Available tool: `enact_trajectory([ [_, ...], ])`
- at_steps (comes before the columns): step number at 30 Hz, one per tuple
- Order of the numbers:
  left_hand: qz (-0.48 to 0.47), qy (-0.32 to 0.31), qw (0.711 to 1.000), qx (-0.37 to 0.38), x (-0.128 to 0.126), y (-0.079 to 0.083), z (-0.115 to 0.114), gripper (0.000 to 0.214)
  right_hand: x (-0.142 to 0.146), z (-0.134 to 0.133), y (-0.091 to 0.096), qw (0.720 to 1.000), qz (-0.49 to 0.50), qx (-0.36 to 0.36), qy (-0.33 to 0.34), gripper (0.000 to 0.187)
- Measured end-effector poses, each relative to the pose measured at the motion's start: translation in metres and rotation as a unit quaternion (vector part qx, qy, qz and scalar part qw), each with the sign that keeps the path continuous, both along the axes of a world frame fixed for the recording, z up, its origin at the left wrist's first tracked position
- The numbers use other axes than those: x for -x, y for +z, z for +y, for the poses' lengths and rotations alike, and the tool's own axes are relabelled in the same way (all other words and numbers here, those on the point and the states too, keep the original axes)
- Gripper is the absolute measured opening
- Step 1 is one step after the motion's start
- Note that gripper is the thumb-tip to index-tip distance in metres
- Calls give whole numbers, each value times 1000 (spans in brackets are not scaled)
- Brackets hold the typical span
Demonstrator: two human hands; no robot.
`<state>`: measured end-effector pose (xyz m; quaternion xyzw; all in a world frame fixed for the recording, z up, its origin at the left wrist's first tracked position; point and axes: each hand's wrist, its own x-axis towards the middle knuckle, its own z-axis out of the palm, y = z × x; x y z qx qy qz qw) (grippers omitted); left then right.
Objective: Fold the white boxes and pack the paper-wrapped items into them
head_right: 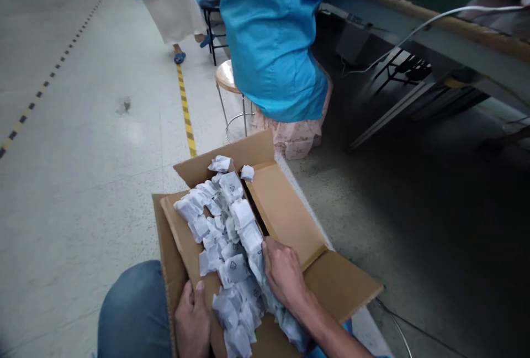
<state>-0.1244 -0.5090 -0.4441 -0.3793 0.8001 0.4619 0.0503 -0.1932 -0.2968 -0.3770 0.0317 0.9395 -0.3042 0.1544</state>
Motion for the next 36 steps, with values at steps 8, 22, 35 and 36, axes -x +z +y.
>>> enact_trajectory([
  [8, 0, 9, 999, -35, -15, 4, -6, 44, -13, 7, 16, 999, 24, 33, -30, 45],
  [22, -67, 7, 995, -79, -2, 83, -10, 59, -17, 7, 68, 997, 12, 40, -68, 55],
  [35, -38, -137, 989, 29, 20, 316, -2, 36, -38, 12, 285, 990, -43, -10, -133, 38],
  [36, -32, -154, 987, 37, 19, 336, 0, 33, -44, 14, 305, 989, -51, -14, -141, 37],
])
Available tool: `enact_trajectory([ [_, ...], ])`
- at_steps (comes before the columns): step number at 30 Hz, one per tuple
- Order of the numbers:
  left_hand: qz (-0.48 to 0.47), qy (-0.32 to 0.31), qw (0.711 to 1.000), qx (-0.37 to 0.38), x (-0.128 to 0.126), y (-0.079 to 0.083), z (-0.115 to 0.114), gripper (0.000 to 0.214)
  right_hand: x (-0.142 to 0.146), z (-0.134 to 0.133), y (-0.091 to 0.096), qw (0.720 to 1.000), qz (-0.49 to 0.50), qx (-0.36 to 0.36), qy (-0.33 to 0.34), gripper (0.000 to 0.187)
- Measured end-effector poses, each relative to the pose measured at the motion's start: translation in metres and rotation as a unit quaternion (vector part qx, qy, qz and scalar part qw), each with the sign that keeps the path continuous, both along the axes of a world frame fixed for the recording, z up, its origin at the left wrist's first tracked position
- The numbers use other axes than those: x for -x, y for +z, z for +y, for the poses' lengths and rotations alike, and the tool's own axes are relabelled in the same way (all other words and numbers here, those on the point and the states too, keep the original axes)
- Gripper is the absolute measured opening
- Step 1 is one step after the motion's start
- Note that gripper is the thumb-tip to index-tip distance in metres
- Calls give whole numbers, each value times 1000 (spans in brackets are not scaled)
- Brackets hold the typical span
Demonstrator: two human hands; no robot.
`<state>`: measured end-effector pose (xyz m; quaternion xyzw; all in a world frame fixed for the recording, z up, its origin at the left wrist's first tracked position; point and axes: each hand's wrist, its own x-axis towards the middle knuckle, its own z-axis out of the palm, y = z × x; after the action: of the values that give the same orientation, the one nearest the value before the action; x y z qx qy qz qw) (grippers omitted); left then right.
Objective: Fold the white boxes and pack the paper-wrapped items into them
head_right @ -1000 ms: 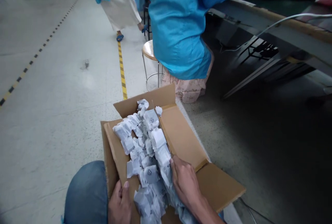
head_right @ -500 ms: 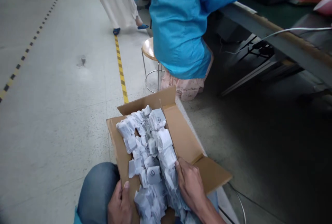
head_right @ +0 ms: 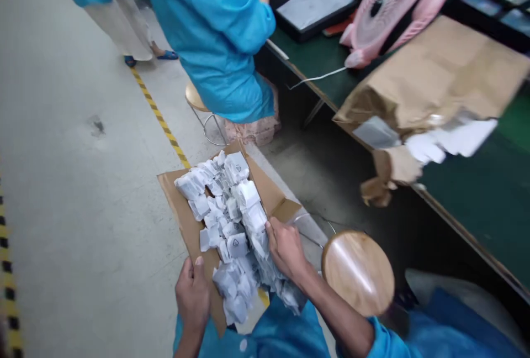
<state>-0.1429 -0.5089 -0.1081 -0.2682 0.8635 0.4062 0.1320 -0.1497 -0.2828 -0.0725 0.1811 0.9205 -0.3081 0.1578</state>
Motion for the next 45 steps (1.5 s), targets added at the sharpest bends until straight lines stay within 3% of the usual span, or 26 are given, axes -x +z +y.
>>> enact_trajectory([
  [4, 13, -76, 997, 18, -9, 75, 11, 31, -30, 12, 74, 998, -41, -8, -37, 34],
  [9, 24, -190, 981, 15, -23, 148, 36, 29, -83, 31, 149, 990, -74, -24, -116, 34],
  [13, 32, -276, 961, -1, -38, 189, 72, 25, -135, 56, 195, 977, -84, -42, -192, 34],
  [18, 33, -373, 926, -50, -71, 217, 141, 25, -207, 105, 237, 954, -88, -69, -278, 35],
  [22, 34, -440, 893, -84, -94, 219, 200, 25, -255, 146, 252, 932, -96, -88, -337, 31],
  [26, 25, -501, 859, -101, -101, 208, 267, 29, -285, 191, 249, 906, -114, -100, -394, 28],
  [32, 16, -577, 808, -115, -90, 182, 386, 31, -302, 271, 220, 872, -123, -103, -462, 30],
  [41, -1, -647, 750, -140, -61, 133, 585, 34, -292, 425, 168, 808, -106, -82, -573, 33],
  [45, -22, -662, 734, -153, -52, 114, 655, 34, -290, 483, 149, 781, -86, -60, -615, 33],
])
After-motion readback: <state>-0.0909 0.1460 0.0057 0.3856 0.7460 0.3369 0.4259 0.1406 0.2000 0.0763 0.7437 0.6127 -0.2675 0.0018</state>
